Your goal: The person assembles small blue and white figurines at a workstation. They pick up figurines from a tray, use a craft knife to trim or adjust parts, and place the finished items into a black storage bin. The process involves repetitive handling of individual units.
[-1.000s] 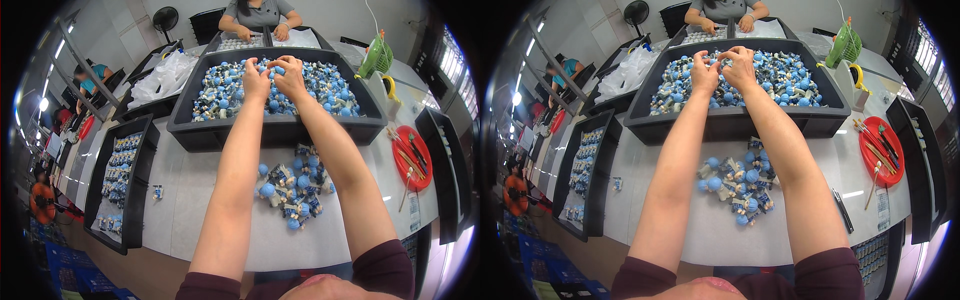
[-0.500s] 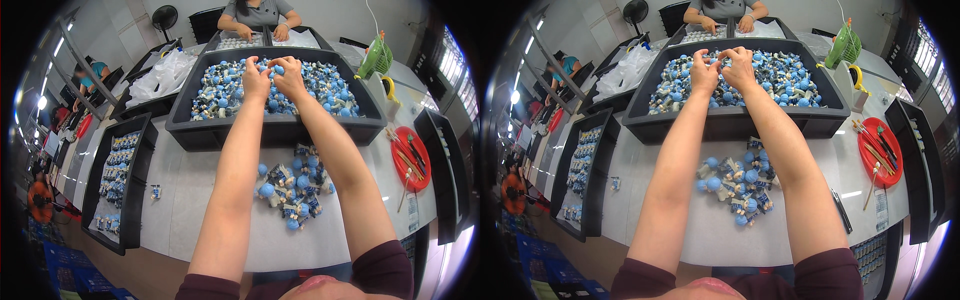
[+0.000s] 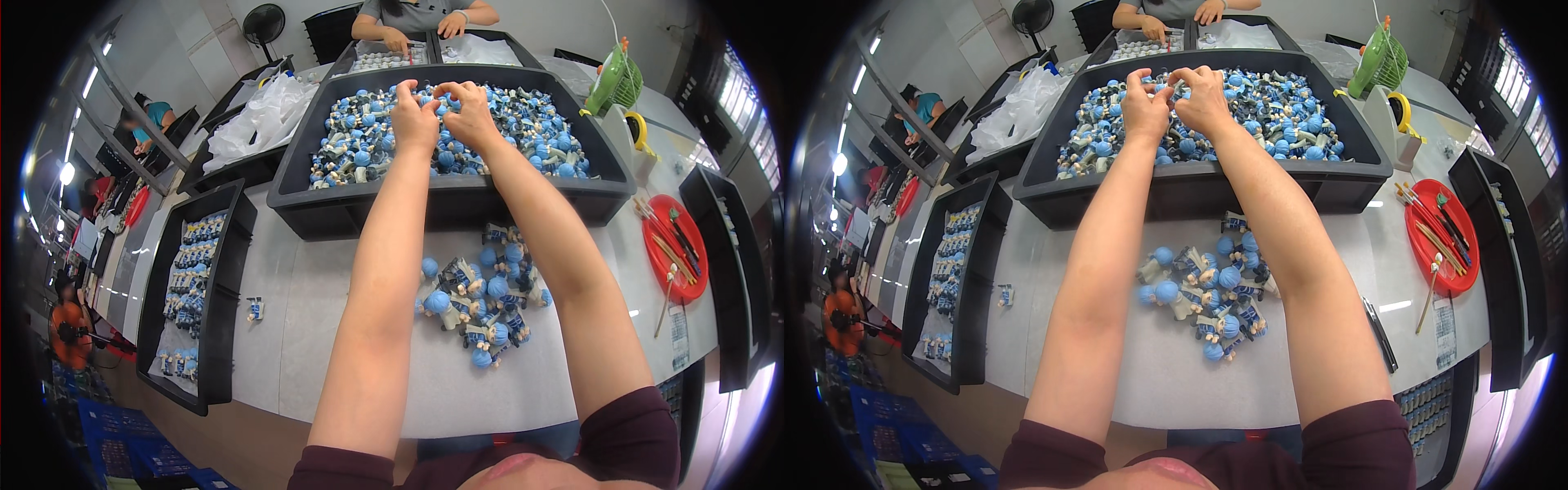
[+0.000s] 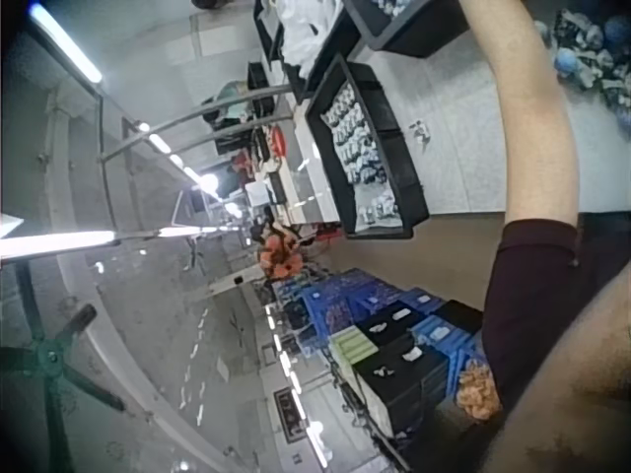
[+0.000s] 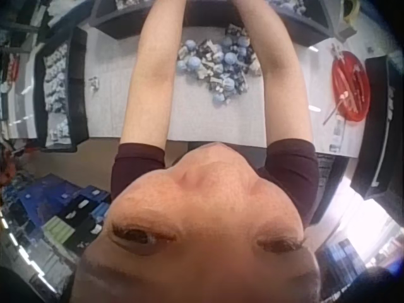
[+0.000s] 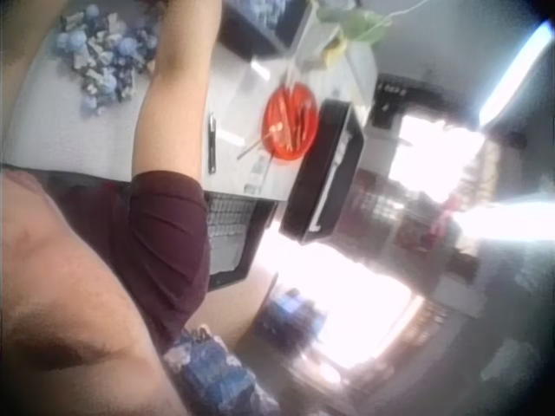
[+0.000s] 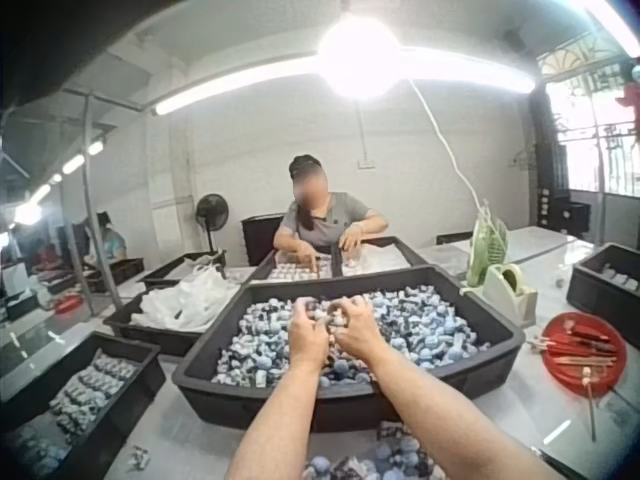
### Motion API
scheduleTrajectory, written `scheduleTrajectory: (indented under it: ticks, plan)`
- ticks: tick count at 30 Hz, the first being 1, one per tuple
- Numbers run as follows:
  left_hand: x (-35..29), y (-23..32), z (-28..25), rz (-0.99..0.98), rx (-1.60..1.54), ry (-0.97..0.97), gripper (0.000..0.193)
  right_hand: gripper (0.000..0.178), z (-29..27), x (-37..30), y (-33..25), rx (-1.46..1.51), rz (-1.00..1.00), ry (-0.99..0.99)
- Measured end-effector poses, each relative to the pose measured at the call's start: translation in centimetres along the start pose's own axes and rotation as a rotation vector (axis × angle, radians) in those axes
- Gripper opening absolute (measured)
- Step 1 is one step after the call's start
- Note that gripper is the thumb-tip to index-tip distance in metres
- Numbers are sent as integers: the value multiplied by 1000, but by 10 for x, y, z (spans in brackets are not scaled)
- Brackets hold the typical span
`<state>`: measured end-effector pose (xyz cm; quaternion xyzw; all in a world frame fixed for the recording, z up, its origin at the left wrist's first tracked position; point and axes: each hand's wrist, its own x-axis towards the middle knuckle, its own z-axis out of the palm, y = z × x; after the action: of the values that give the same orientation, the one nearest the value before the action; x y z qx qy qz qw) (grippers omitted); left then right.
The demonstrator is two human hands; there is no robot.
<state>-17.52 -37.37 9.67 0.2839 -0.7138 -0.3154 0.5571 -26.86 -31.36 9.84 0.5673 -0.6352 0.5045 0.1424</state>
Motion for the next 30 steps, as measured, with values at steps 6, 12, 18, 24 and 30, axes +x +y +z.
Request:
scheduleTrajectory:
  ticks: [6, 12, 18, 24, 30]
  plan:
    - [0, -1, 0, 34, 38, 12, 43, 32, -1, 0, -1, 2, 3, -23]
    - [-1, 2, 1, -7, 7, -1, 44, 31, -2, 0, 0, 17, 15, -29]
    - [0, 0, 0, -17, -5, 1, 46, 32, 0, 1, 1, 19, 8, -21]
    - [-3, 12, -2, 5, -35, 11, 37, 31, -1, 0, -5, 105, 57, 12]
    - [2, 5, 0, 6, -87, 94, 26, 30, -3, 1, -9, 285, 103, -64]
